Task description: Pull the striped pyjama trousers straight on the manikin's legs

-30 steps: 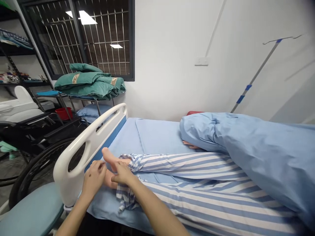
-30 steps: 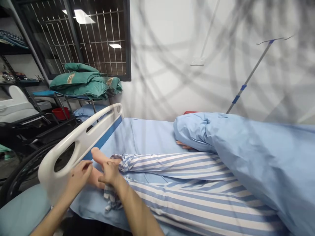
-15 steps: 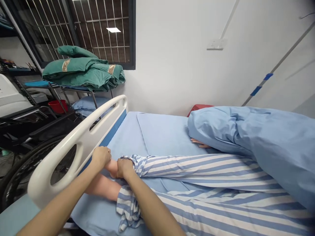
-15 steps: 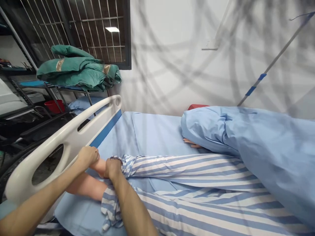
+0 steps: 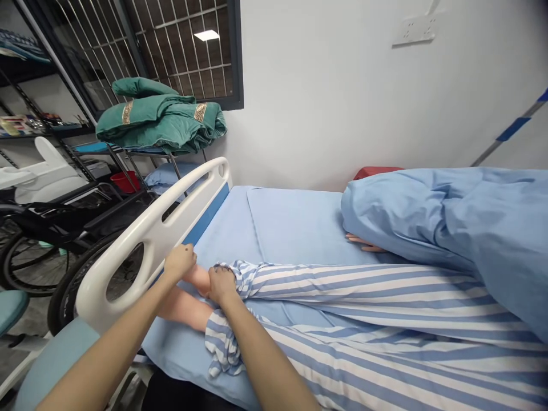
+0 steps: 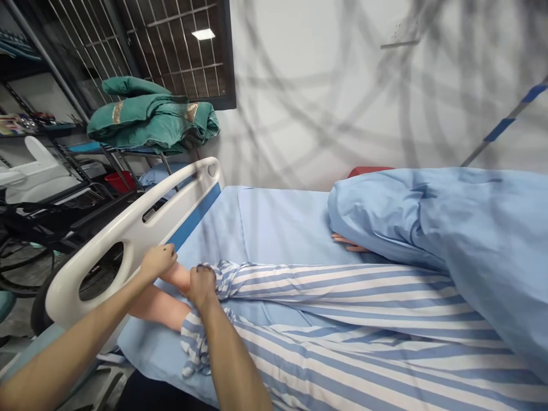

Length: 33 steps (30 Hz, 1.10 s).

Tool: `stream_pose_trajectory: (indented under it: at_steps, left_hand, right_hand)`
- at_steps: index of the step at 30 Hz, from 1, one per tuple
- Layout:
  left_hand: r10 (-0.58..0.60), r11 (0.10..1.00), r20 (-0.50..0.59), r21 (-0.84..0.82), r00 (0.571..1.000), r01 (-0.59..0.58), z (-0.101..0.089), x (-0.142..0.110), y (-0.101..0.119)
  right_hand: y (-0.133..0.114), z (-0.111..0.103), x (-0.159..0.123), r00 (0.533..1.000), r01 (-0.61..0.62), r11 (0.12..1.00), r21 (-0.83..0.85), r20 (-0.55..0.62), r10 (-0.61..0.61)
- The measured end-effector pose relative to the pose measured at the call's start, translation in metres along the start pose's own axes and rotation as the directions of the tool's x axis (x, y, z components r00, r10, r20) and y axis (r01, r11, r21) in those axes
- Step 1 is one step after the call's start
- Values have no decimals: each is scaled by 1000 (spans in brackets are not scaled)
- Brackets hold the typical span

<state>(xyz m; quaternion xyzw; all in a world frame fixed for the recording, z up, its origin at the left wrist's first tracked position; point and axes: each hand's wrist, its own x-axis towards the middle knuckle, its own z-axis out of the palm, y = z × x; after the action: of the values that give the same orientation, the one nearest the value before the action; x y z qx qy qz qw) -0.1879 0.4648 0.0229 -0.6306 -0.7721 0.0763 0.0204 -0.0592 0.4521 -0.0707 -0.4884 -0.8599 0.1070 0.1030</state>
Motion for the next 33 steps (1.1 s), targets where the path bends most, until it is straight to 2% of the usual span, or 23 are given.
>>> stream_pose_trajectory:
  at_steps: [4, 7, 9, 15, 20, 24, 33]
  left_hand:
    - [-45, 999, -123, -8, 991, 45, 7, -18, -7]
    - [-44, 992, -99, 113, 994, 55, 5, -26, -8]
    - [-13, 987, -59, 157, 998, 23, -2, -25, -10]
    - [27, 976, 76, 215, 997, -42, -16, -4, -4]
    - [3, 977, 12, 214, 1000, -6, -10, 1, 11]
    - [36, 984, -36, 174, 999, -29, -6, -1, 11]
    - [54, 993, -58, 106, 997, -48, 0, -12, 18]
  right_hand:
    - [0, -5, -4, 1000, -5, 1000, 3, 10, 5]
    - [-2, -8, -7, 1000, -5, 1000, 15, 8, 5]
    - [-4, -9, -9, 1000, -13, 1000, 28, -2, 13]
    - [-6, -9, -16, 996, -38, 998, 44, -73, 41]
    - [-5, -4, -13, 996, -45, 999, 27, -70, 47]
    - [-5, 1, -12, 994, -44, 999, 9, -95, 45]
    - [-5, 3, -14, 994, -39, 999, -3, -105, 38]
